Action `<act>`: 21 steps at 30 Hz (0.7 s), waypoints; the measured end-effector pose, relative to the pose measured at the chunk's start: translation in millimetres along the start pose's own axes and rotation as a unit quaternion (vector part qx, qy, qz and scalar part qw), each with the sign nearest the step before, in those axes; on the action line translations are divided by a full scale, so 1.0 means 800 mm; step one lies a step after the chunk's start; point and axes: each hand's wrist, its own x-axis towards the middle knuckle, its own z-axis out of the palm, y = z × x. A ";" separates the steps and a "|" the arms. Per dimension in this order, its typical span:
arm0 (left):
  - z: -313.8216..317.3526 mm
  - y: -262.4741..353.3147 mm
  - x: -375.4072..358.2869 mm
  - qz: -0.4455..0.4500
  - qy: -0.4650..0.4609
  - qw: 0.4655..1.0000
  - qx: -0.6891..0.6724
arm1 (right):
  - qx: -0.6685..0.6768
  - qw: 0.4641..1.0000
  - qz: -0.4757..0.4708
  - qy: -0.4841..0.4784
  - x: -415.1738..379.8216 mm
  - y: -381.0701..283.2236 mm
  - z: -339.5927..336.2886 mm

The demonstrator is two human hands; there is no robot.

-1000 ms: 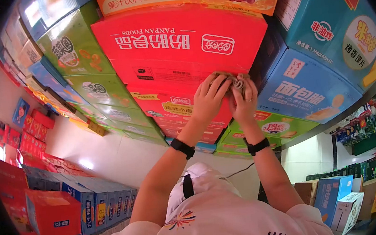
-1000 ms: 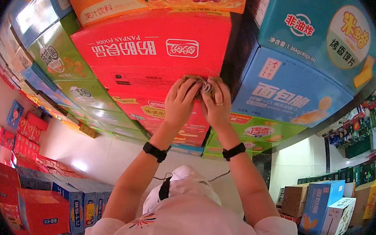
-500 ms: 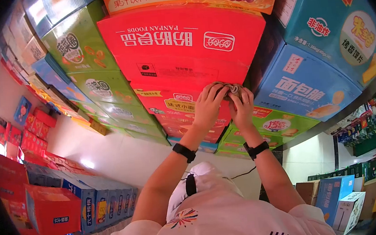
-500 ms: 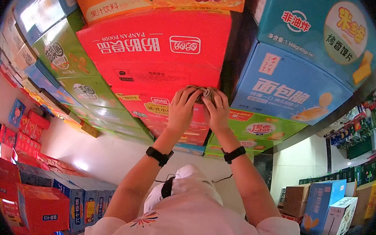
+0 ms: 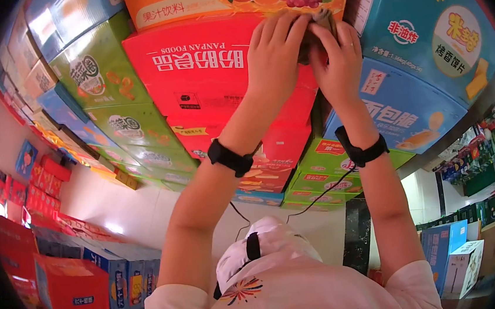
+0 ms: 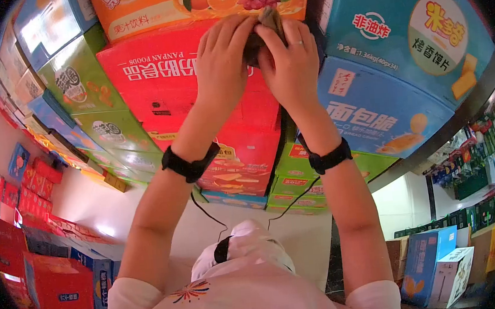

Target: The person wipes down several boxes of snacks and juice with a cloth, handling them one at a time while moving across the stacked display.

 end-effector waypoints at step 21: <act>-0.052 -0.102 0.003 0.012 -0.066 0.996 0.054 | -0.046 0.998 0.030 -0.008 0.051 -0.076 0.080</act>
